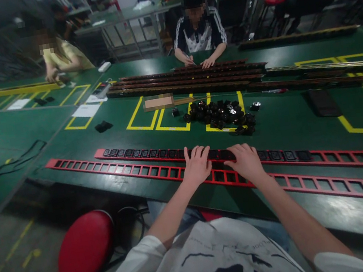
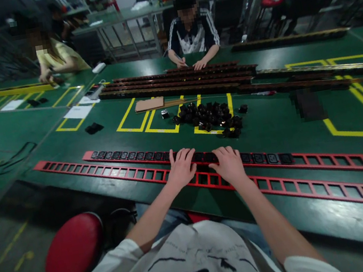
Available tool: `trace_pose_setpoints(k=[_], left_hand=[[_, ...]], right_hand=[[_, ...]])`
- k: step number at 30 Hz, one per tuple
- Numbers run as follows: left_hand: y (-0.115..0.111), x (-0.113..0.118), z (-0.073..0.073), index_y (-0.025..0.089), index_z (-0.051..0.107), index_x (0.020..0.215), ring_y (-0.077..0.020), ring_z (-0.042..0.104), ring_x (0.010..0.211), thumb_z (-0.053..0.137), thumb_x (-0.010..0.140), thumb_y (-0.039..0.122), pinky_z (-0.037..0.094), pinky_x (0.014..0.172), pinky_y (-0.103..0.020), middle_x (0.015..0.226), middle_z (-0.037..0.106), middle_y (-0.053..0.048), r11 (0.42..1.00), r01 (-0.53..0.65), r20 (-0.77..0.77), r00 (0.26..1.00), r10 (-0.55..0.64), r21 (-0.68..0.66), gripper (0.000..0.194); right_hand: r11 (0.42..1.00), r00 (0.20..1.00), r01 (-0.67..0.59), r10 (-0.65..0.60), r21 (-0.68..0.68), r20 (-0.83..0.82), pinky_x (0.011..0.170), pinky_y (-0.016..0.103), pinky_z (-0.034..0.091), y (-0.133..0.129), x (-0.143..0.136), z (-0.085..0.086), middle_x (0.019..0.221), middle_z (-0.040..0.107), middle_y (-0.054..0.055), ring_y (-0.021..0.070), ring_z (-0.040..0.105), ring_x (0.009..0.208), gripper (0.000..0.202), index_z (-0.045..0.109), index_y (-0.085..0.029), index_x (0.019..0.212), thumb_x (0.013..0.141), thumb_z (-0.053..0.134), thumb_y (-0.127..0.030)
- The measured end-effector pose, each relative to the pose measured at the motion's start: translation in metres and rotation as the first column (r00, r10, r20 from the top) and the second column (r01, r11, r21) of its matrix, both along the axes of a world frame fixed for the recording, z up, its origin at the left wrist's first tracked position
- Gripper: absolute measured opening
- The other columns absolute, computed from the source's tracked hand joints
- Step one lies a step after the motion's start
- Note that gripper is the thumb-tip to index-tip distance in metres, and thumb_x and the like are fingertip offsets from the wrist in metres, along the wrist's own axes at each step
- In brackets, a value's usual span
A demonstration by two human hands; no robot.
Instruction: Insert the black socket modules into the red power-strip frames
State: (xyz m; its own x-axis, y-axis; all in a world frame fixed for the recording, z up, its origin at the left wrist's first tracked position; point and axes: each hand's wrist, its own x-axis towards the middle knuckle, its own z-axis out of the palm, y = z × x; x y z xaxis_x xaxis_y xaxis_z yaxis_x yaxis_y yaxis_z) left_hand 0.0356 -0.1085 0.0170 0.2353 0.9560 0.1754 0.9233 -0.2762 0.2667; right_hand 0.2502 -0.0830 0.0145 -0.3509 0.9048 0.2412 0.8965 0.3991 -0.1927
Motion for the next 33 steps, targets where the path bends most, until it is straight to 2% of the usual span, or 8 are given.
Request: trace_pose_setpoints(k=[4,7,10,15,18,23,29,33], left_hand=[[0.001,-0.001,-0.001,0.022,0.050,0.143,-0.0270,0.043,0.141,0.052,0.096,0.031,0.016,0.128,-0.061,0.142,0.057,-0.010,1.000,0.016,0.003,1.000,-0.016,0.005,0.047],[0.001,-0.002,-0.002,0.022,0.051,0.141,-0.0266,0.045,0.139,0.052,0.096,0.029,0.020,0.127,-0.059,0.139,0.058,-0.010,1.000,0.014,0.015,1.000,-0.014,0.011,0.046],[0.001,-0.002,-0.002,0.022,0.052,0.139,-0.0270,0.046,0.137,0.053,0.095,0.029,0.023,0.127,-0.057,0.137,0.059,-0.009,1.000,0.015,0.024,1.000,-0.015,0.014,0.045],[0.000,-0.002,-0.002,0.022,0.052,0.139,-0.0276,0.046,0.137,0.052,0.096,0.028,0.023,0.126,-0.057,0.137,0.059,-0.010,1.000,0.016,0.029,0.999,-0.017,0.017,0.044],[0.000,-0.002,-0.001,0.022,0.052,0.139,-0.0280,0.047,0.136,0.051,0.096,0.028,0.023,0.126,-0.058,0.137,0.059,-0.010,1.000,0.021,0.028,0.999,-0.022,0.016,0.043],[0.000,-0.003,0.000,0.022,0.052,0.140,-0.0282,0.047,0.136,0.050,0.096,0.028,0.023,0.127,-0.058,0.137,0.059,-0.010,1.000,0.022,0.018,1.000,-0.022,0.009,0.044],[0.001,-0.003,-0.003,0.021,0.051,0.143,-0.0278,0.046,0.138,0.051,0.095,0.029,0.020,0.128,-0.058,0.139,0.058,-0.010,0.999,0.035,0.025,0.999,-0.035,0.018,0.048],[0.000,-0.002,-0.003,0.022,0.051,0.142,-0.0308,0.046,0.138,0.055,0.094,0.034,0.010,0.127,-0.066,0.138,0.059,-0.011,1.000,-0.011,0.028,1.000,0.010,0.025,0.049]], right_hand=[[0.999,1.000,-0.010,0.011,-0.034,0.009,0.085,0.047,0.041,0.000,-0.017,0.004,0.116,0.070,0.011,0.0341,0.055,0.106,0.030,0.066,-0.024,0.117,0.091,0.064,-0.039],[0.997,0.999,-0.036,0.037,-0.068,0.013,0.091,0.048,0.041,-0.001,-0.013,0.003,0.124,0.068,0.011,0.0334,0.055,0.113,0.036,0.063,-0.022,0.125,0.091,0.064,-0.034],[0.997,1.000,-0.022,0.023,-0.073,0.016,0.100,0.049,0.038,-0.004,0.017,-0.003,0.130,0.067,0.012,0.0325,0.055,0.120,0.041,0.059,-0.019,0.130,0.091,0.061,-0.030],[0.995,0.996,0.087,-0.086,-0.045,0.023,0.104,0.053,0.036,-0.011,0.087,-0.013,0.124,0.069,0.013,0.0334,0.059,0.117,0.040,0.061,-0.020,0.127,0.090,0.059,-0.036],[0.995,0.997,0.080,-0.079,-0.054,0.015,0.103,0.053,0.037,-0.010,0.106,-0.014,0.122,0.069,0.012,0.0331,0.059,0.116,0.038,0.062,-0.020,0.125,0.090,0.059,-0.036],[0.994,0.999,0.039,-0.035,-0.105,0.040,0.089,0.047,0.046,-0.002,0.104,-0.009,0.116,0.070,0.013,0.0333,0.061,0.106,0.039,0.065,-0.020,0.121,0.085,0.067,-0.035],[0.994,0.999,0.024,-0.019,-0.105,0.043,0.088,0.046,0.047,-0.002,0.098,-0.005,0.116,0.070,0.012,0.0325,0.060,0.107,0.036,0.065,-0.019,0.120,0.086,0.067,-0.033],[0.994,0.998,0.024,-0.018,-0.110,0.053,0.086,0.046,0.047,-0.002,0.089,-0.003,0.117,0.069,0.011,0.0324,0.060,0.108,0.037,0.064,-0.021,0.121,0.086,0.068,-0.033]])
